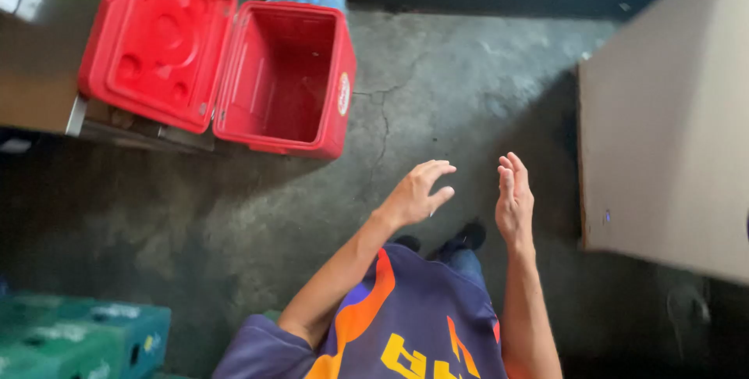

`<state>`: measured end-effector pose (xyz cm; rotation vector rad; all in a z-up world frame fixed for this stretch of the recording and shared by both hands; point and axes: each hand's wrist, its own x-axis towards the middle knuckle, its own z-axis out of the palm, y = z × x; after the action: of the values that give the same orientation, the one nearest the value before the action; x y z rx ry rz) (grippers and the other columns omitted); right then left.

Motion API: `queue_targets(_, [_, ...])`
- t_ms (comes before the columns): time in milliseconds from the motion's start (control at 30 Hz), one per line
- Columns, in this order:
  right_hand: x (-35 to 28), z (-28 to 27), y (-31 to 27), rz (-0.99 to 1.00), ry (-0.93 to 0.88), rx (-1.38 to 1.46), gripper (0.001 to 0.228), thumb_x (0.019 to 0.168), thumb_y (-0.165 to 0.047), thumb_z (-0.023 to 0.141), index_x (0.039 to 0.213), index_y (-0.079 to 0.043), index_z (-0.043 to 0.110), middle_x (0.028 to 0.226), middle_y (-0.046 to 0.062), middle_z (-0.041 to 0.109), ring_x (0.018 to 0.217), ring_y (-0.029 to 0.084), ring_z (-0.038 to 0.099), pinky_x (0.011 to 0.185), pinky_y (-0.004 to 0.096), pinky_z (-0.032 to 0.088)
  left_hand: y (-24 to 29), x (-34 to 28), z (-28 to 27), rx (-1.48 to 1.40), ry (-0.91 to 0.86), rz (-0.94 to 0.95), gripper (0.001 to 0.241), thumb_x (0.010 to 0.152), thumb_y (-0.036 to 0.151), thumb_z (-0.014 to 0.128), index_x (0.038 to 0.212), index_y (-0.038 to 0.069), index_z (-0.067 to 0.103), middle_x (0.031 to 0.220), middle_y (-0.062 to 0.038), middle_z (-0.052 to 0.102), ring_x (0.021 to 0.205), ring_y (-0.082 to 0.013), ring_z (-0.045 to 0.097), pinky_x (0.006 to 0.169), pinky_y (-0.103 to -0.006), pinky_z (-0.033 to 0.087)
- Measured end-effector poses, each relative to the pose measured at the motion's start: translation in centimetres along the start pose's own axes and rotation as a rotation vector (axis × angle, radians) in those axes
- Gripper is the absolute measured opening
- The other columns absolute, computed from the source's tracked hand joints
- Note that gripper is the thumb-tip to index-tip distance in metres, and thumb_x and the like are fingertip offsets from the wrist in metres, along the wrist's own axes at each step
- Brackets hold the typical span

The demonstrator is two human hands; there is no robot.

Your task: Organizing and cleaning bottles on a bar counter.

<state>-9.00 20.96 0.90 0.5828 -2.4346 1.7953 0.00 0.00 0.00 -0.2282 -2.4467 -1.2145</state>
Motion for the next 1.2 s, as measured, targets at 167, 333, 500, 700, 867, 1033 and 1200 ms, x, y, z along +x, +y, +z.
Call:
queue_targets(167, [9.2,0.0,2.0,-0.053,-0.156,-0.048,0.055,0.111,-0.044,0.044,0.150,-0.006,0.048,0.140,0.015,0.065,0.128,0.021,0.061,0.104,0.032,0.047,7.2,5.9,3.1,0.185,0.179,0.119,0.056,0.089,0.040,0.072,0.136,0.012,0.060,0.150,-0.016,0.053,0.146,-0.0406,0.045,0.122,-0.0522,0.036])
queue_targets(333, [17.0,-1.7,-0.9,0.159,-0.378,0.134,0.059,0.103,-0.048,0.052,0.150,-0.012,0.046,0.120,0.006,0.063,0.097,0.016,0.057,0.082,0.033,0.050,13.2,12.7,10.0,0.405,0.178,0.274,0.047,0.084,0.053,0.069,0.126,0.033,0.067,0.144,-0.007,0.056,0.147,-0.0353,0.041,0.120,-0.0725,0.022])
queue_targets(500, [25.4,-1.7,2.0,0.016,-0.580,-0.247,0.071,0.098,-0.060,0.049,0.152,-0.014,0.047,0.091,0.017,0.064,0.073,0.023,0.053,0.068,0.040,0.049,11.2,18.7,14.5,0.473,0.250,0.171,0.033,0.096,0.054,0.063,0.124,0.037,0.069,0.151,-0.001,0.055,0.155,-0.0288,0.043,0.121,-0.0810,0.019])
queue_targets(700, [31.6,-0.1,-0.1,0.051,-0.765,-0.187,0.067,0.096,-0.053,0.053,0.150,-0.015,0.045,0.120,0.015,0.068,0.092,0.029,0.064,0.080,0.039,0.052,6.9,23.6,10.5,0.411,0.677,-0.101,0.044,0.103,0.028,0.060,0.145,0.014,0.058,0.155,-0.019,0.048,0.155,-0.0374,0.038,0.120,-0.0656,0.032])
queue_targets(867, [37.0,4.3,0.3,-0.166,-0.804,-0.066,0.062,0.105,-0.051,0.045,0.150,-0.007,0.047,0.129,0.015,0.070,0.119,0.024,0.066,0.101,0.033,0.048,1.2,23.2,2.6,0.324,0.838,-0.228,0.046,0.101,0.022,0.062,0.142,0.004,0.055,0.154,-0.021,0.050,0.150,-0.0394,0.042,0.121,-0.0511,0.035])
queue_targets(1033, [43.7,10.6,-3.3,-0.099,-0.894,0.024,0.064,0.106,-0.053,0.036,0.150,-0.009,0.047,0.143,0.013,0.063,0.132,0.023,0.058,0.104,0.038,0.045,-6.1,24.4,-4.0,0.128,0.953,-0.322,0.048,0.103,0.024,0.062,0.144,-0.001,0.053,0.154,-0.023,0.050,0.149,-0.0400,0.043,0.124,-0.0459,0.034])
queue_targets(1200, [49.2,17.5,-6.4,-0.154,-0.932,0.086,0.066,0.107,-0.056,0.031,0.153,-0.010,0.044,0.150,0.014,0.056,0.139,0.026,0.053,0.108,0.043,0.044,-10.6,26.0,-11.2,-0.096,1.005,-0.383,0.052,0.105,0.030,0.060,0.147,0.000,0.051,0.153,-0.019,0.055,0.146,-0.0311,0.051,0.121,-0.0420,0.039])
